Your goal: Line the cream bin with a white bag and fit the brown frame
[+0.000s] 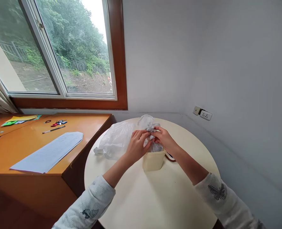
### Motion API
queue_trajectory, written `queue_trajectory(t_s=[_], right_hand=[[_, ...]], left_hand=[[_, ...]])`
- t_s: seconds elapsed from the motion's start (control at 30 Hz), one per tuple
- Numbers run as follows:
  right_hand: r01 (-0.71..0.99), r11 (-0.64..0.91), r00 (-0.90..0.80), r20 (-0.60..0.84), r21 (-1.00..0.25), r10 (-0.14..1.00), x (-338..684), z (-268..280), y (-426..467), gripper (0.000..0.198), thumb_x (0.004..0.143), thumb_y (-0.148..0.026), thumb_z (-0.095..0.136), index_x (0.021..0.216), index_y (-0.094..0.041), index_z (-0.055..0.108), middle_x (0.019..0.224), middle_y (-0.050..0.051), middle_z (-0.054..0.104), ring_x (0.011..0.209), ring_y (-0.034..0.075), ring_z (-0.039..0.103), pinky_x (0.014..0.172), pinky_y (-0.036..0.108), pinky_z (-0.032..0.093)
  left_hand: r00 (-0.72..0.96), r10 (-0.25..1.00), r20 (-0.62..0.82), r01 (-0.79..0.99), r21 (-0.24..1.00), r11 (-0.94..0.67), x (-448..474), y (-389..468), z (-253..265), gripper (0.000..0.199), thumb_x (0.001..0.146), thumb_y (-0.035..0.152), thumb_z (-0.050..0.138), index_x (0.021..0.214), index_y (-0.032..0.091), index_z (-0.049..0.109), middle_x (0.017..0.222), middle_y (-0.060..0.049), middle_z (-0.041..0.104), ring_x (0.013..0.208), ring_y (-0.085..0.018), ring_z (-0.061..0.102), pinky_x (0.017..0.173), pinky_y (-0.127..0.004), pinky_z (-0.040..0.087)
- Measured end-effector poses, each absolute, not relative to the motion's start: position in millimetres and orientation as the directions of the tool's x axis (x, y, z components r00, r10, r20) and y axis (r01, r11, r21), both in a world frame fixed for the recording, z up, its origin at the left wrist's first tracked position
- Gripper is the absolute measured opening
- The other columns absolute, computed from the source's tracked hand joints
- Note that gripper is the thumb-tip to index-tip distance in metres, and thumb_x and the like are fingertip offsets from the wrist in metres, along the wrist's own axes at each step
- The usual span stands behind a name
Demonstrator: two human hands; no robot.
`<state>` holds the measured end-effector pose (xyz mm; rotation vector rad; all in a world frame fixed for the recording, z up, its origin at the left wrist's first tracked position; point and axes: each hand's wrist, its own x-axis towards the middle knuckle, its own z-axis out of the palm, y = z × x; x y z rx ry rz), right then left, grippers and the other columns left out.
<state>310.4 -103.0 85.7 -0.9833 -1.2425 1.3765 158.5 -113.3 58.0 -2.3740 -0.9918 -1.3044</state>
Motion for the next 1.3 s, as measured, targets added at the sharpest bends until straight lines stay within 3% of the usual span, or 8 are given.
queue_trajectory(t_s=[0.27,0.43,0.53,0.6,0.7,0.83,1.03,1.3], right_hand=[[-0.215,0.105,-0.228,0.154,-0.971,0.961,313.2,84.2,-105.2,0.024,0.067,-0.028,0.062,0.089,-0.018,0.064,0.077,0.001,0.062,0.068,0.012,0.055,0.061,0.025,0.042],[-0.203,0.197,-0.151,0.229,-0.959,0.962,312.9,80.6,-110.5,0.026,0.066,-0.023,0.061,0.092,-0.021,0.065,0.083,0.001,0.066,0.075,0.015,0.059,0.07,0.027,0.046],[-0.188,0.304,-0.1,0.326,-0.934,0.94,309.8,78.3,-114.8,0.034,0.066,-0.023,0.061,0.101,-0.022,0.063,0.091,0.003,0.066,0.088,0.018,0.06,0.08,0.031,0.047],[-0.145,0.378,-0.081,0.392,-0.914,0.916,307.3,75.6,-115.4,0.039,0.068,-0.022,0.06,0.107,-0.022,0.061,0.097,0.004,0.065,0.09,0.018,0.06,0.082,0.032,0.047],[-0.055,0.476,-0.045,0.478,-0.878,0.877,303.7,69.6,-112.3,0.043,0.072,-0.02,0.056,0.115,-0.023,0.057,0.104,0.005,0.062,0.091,0.017,0.059,0.08,0.031,0.049],[0.085,0.582,0.006,0.584,-0.809,0.811,300.2,62.0,-106.2,0.038,0.074,-0.018,0.054,0.112,-0.022,0.057,0.111,0.006,0.059,0.103,0.018,0.055,0.077,0.028,0.051],[0.25,0.599,-0.033,0.612,-0.761,0.79,301.4,61.3,-101.7,0.036,0.073,-0.019,0.057,0.109,-0.023,0.056,0.105,0.005,0.062,0.099,0.018,0.058,0.073,0.028,0.051],[0.468,0.555,-0.068,0.598,-0.688,0.798,309.7,64.5,-100.3,0.03,0.074,-0.02,0.058,0.103,-0.023,0.058,0.082,0.002,0.068,0.085,0.019,0.062,0.087,0.038,0.042]], left_hand=[[0.221,0.552,0.804,0.719,0.248,-0.649,163.3,-109.6,58.3,0.012,0.077,0.016,0.053,0.089,0.02,0.055,0.091,-0.004,0.062,0.09,-0.019,0.054,0.089,-0.037,0.036],[0.168,0.604,0.779,0.686,0.347,-0.639,169.7,-110.8,60.4,0.014,0.076,0.011,0.048,0.085,0.019,0.055,0.088,-0.004,0.062,0.087,-0.019,0.055,0.089,-0.038,0.034],[0.073,0.708,0.703,0.552,0.563,-0.615,174.9,-109.6,63.9,0.014,0.075,0.011,0.048,0.083,0.019,0.056,0.083,-0.003,0.063,0.083,-0.019,0.056,0.084,-0.035,0.036],[0.024,0.786,0.618,0.361,0.728,-0.583,177.2,-107.4,66.5,0.014,0.074,0.013,0.05,0.082,0.019,0.059,0.081,-0.002,0.064,0.081,-0.018,0.056,0.081,-0.033,0.038],[-0.004,0.857,0.515,0.092,0.854,-0.512,178.4,-102.2,67.4,0.012,0.07,0.015,0.055,0.08,0.018,0.062,0.081,-0.002,0.065,0.082,-0.018,0.057,0.08,-0.029,0.04],[-0.035,0.898,0.439,-0.043,0.897,-0.44,177.7,-97.1,64.1,0.013,0.069,0.019,0.057,0.081,0.017,0.062,0.08,-0.002,0.064,0.081,-0.017,0.057,0.077,-0.028,0.042],[0.03,0.942,0.334,-0.191,0.927,-0.322,174.2,-99.9,66.2,0.017,0.066,0.026,0.063,0.08,0.016,0.061,0.074,-0.001,0.064,0.074,-0.015,0.059,0.071,-0.026,0.043],[0.081,0.939,0.334,-0.129,0.938,-0.322,168.8,-93.8,68.6,0.021,0.062,0.03,0.069,0.075,0.016,0.062,0.074,-0.001,0.063,0.071,-0.014,0.056,0.066,-0.024,0.042]])
